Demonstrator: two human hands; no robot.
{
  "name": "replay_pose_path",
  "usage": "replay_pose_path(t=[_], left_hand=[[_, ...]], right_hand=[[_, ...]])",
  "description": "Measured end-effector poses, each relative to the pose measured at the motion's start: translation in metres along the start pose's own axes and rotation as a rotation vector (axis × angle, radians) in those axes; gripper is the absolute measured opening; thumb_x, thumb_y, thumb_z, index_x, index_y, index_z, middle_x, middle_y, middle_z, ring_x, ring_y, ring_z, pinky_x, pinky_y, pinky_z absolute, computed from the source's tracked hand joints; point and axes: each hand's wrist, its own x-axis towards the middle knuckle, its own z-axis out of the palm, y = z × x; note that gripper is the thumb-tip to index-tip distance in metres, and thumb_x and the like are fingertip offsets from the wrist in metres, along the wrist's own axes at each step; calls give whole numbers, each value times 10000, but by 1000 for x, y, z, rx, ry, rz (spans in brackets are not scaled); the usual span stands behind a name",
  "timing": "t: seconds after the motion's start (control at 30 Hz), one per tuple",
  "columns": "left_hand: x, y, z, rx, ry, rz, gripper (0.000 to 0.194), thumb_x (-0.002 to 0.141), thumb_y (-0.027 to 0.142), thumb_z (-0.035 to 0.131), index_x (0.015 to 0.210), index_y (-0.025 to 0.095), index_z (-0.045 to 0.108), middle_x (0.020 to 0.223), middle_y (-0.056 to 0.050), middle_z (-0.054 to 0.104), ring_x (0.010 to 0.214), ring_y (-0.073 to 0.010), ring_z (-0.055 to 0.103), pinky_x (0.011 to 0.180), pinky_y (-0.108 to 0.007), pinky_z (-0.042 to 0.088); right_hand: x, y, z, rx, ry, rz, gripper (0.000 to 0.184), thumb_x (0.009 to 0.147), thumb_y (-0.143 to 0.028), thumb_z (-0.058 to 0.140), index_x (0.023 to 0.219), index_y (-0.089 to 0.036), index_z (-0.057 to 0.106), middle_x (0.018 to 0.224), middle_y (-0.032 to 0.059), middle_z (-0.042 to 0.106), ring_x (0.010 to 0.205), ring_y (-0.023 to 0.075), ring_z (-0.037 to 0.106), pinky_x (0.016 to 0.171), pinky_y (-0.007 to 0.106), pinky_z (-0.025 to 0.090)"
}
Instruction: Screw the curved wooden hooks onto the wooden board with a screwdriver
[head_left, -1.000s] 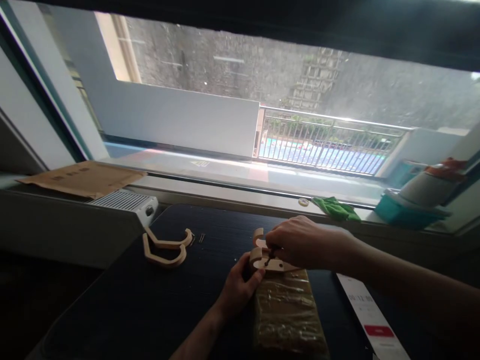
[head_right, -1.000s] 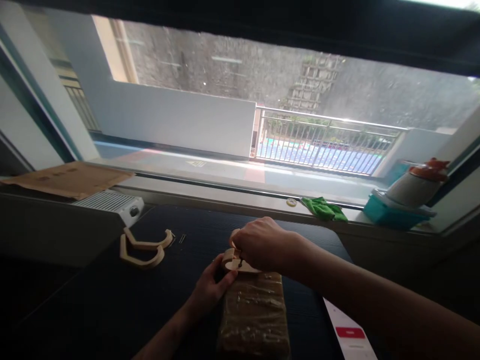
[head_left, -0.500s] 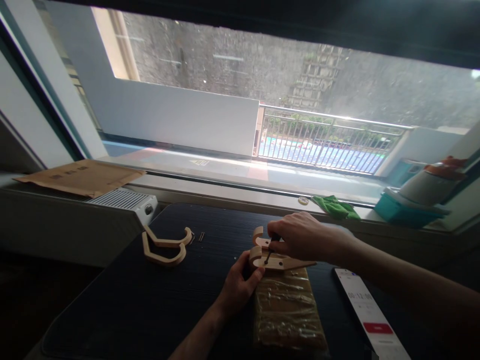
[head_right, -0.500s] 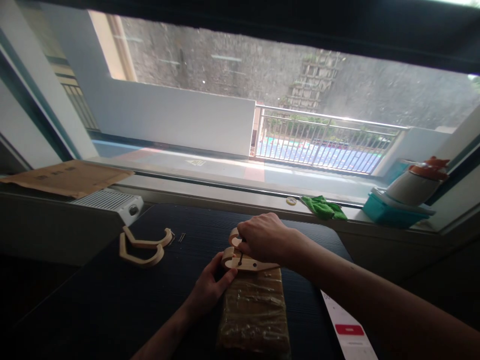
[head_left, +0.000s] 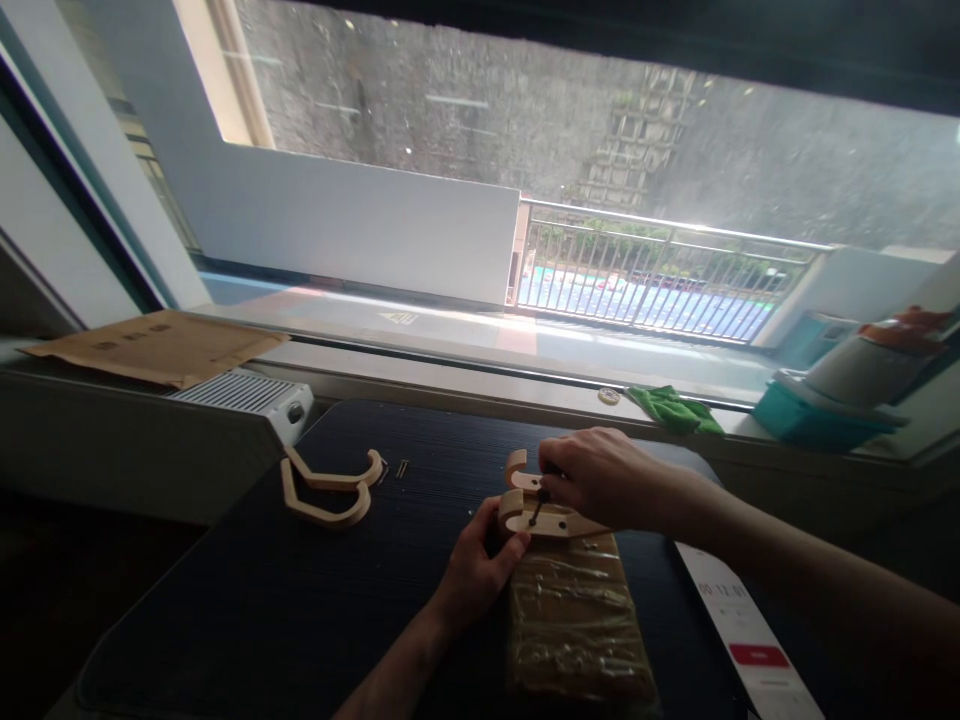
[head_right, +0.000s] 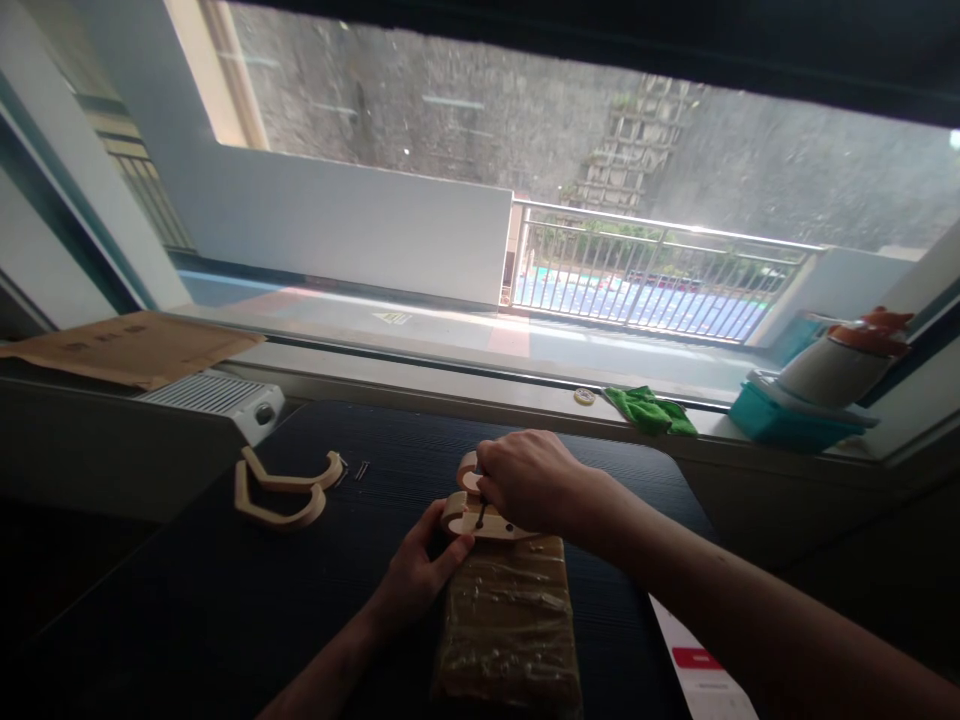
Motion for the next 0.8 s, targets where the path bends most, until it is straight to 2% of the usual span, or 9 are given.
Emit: replay_pose_path(t=[0.13,0.23,0.33,0.4,0.57,0.7,0.8], left_hand=[[0,3,0,-2,-5,12,223,834,298,570,1034,205,537,934,-3,627,883,-182,570,808,-267,447],[0,6,0,-1,-1,15,235,832,298,567,1045,206,532,943,-4,628,893,-184,575,807,-269,448],[-1,8,0,2,-4,15,233,832,303,561,1042,206,534,935,-3,632,887,-183,580,796,-269,453],[-1,8,0,6,-1,14,234,831,307,562,1040,206,538,935,-2,634,881,-181,582,793,-266,453],[0,6,0,23,11,9,217,832,304,565,1027,210,554,909,5,638,855,-174,585,778,-258,455],[0,2,0,40,25,16,218,836,283,569,1041,214,543,936,6,635,875,-172,581,794,-255,452],[0,1,1,57,34,33,227,834,275,572,1049,211,539,950,3,634,885,-174,580,799,-258,453]], right_hand=[[0,-2,-1,-58,-14,67,279,910,-347,389,826,-174,592,707,38,655,644,174,616,520,258,315],[-1,-5,-8,-73,-32,-17,269,910,-350,400,862,-193,612,724,34,658,652,181,614,532,265,330],[-3,-6,-16,-22,-69,-110,177,878,-266,468,937,-217,628,789,32,670,717,174,615,575,263,354],[-4,-6,-20,5,-99,-145,178,869,-207,480,966,-209,630,819,39,669,737,161,608,597,256,363],[-3,-4,-13,45,-79,-169,180,899,-242,454,955,-189,616,831,49,660,765,148,600,621,242,355],[-2,2,2,31,5,-24,252,920,-317,388,865,-177,590,732,31,645,645,145,586,532,251,298],[-2,5,7,-5,22,87,300,920,-359,367,828,-175,585,696,34,640,629,153,589,526,256,286]])
